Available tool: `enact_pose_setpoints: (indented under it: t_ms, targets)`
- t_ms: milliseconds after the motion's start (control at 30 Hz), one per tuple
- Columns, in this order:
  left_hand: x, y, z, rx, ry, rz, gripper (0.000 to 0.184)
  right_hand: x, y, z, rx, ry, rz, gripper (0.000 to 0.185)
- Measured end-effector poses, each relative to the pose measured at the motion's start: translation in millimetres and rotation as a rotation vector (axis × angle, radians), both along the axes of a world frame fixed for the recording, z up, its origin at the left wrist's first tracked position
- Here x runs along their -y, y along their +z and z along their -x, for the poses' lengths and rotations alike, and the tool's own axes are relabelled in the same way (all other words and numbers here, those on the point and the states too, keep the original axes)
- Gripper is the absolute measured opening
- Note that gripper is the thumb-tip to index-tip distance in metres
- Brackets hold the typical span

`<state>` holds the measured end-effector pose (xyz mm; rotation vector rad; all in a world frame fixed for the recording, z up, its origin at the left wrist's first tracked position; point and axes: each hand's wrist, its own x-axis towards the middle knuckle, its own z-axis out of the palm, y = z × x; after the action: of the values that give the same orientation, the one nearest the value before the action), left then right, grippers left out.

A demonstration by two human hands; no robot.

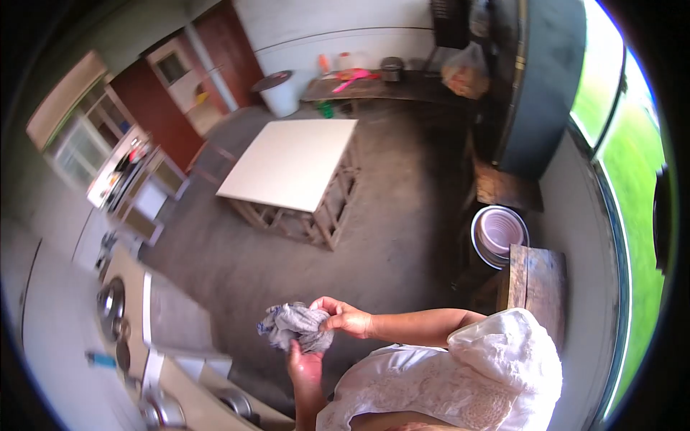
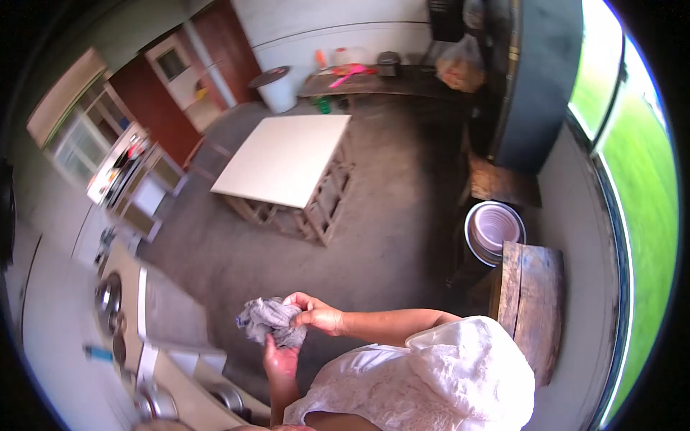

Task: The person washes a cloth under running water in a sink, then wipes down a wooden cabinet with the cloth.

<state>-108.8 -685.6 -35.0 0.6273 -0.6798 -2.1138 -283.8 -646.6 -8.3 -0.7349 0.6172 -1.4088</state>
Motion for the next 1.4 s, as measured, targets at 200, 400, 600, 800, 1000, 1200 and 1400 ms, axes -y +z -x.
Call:
enact_pose_setpoints:
  t_ms: [200,400,600,800,1000,1200,1400]
  targets:
    - [130,33,104,0.0,0.055,0.35,0.041,50,-26,85,0.046,-0.321,-0.414,0.033]
    - [214,30,237,0.127,-0.305,0.6,0.03,90,-7,192,-1.009,-0.63,-0.56,0.055]
    - [240,44,389,0.001,-0.982,0.837,0.033,119,10,320,-0.922,-0.637,-0.318,0.094]
    - [285,49,547,0.102,-0.741,0.748,0.034,124,7,476,-0.443,-0.787,-0.301,0.03]
    - [319,80,689,0.165,-0.687,0.972,0.035,143,47,608,-0.525,-1.043,-0.361,0.019]
    - [329,133,847,-0.042,-0.327,1.355,0.033,168,60,787,-1.479,-1.641,-0.726,0.041]
    - [323,192,983,-0.324,-0.244,1.458,0.03,218,62,923,-0.397,-2.147,-0.273,0.044]
